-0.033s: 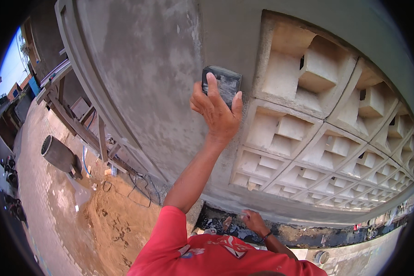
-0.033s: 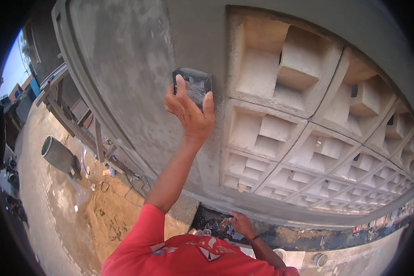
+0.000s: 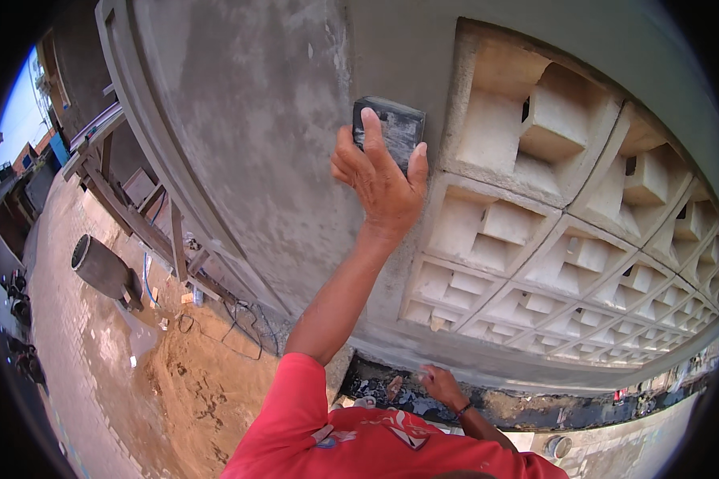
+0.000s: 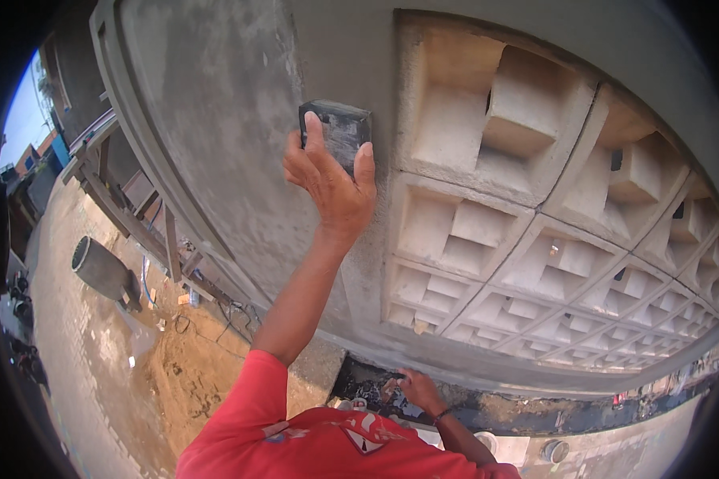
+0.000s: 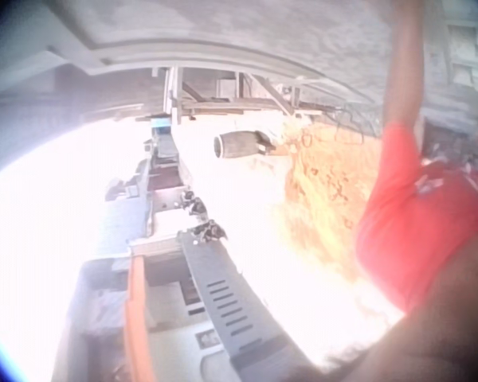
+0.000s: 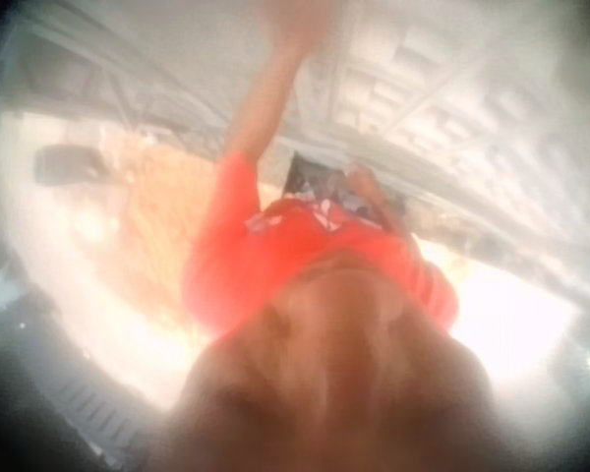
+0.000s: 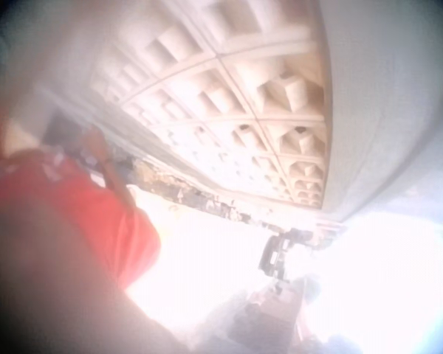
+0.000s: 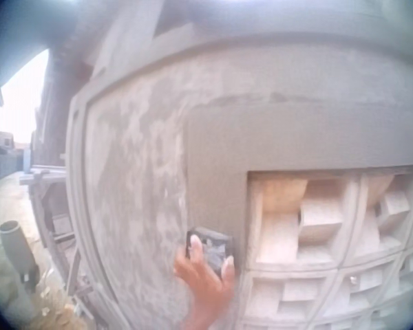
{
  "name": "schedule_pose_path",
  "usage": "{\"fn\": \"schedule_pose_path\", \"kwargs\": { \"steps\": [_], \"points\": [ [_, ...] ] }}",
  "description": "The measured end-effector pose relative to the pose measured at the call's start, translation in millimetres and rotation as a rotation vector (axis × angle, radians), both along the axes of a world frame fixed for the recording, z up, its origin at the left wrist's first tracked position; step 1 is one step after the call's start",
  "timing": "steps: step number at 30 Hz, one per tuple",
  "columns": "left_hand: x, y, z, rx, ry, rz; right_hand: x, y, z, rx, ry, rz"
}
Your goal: The person uses a hand trowel to smooth wet concrete on a curved ceiling surface with a geometric lattice pattern. They repeatedly scrape and level the surface, moving the trowel across different sections to create a uniform finish.
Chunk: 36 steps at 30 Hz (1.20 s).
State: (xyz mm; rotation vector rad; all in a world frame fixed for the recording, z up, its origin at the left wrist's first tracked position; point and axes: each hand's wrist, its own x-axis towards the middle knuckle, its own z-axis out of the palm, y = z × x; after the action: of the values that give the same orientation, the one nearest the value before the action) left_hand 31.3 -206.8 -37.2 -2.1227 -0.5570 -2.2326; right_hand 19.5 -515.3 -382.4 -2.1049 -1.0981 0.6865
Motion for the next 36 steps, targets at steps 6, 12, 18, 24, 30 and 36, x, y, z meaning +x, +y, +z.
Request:
{"fn": "schedule_pose_path", "kwargs": {
  "steps": [6,12,18,24,30,36],
  "points": [
    [-0.1,-7.7,-51.3,0.057,0.056,-0.027,0.4,0.3,6.1,-0.045,0.048,0.004],
    [-3.4,3.4,53.5,-0.003,0.004,0.022,3.7,1.4,-5.0,-0.045,0.013,0.010],
    [6.8,-11.6,-13.5,0.017,-0.016,-0.019,14.6,1.7,-11.8,-0.036,-0.062,0.025],
    [2.8,2.5,58.1,0.014,-0.092,0.010,21.0,-2.2,-17.1,-0.079,-0.048,0.024],
    [4.8,-3.7,65.7,-0.044,-0.116,-0.006,17.7,-6.5,-11.6,-0.108,-0.076,0.041],
    [2.7,-13.2,2.0,-0.085,-0.106,-0.078,20.7,-9.1,-13.6,-0.115,-0.117,0.064]
  ]
}}
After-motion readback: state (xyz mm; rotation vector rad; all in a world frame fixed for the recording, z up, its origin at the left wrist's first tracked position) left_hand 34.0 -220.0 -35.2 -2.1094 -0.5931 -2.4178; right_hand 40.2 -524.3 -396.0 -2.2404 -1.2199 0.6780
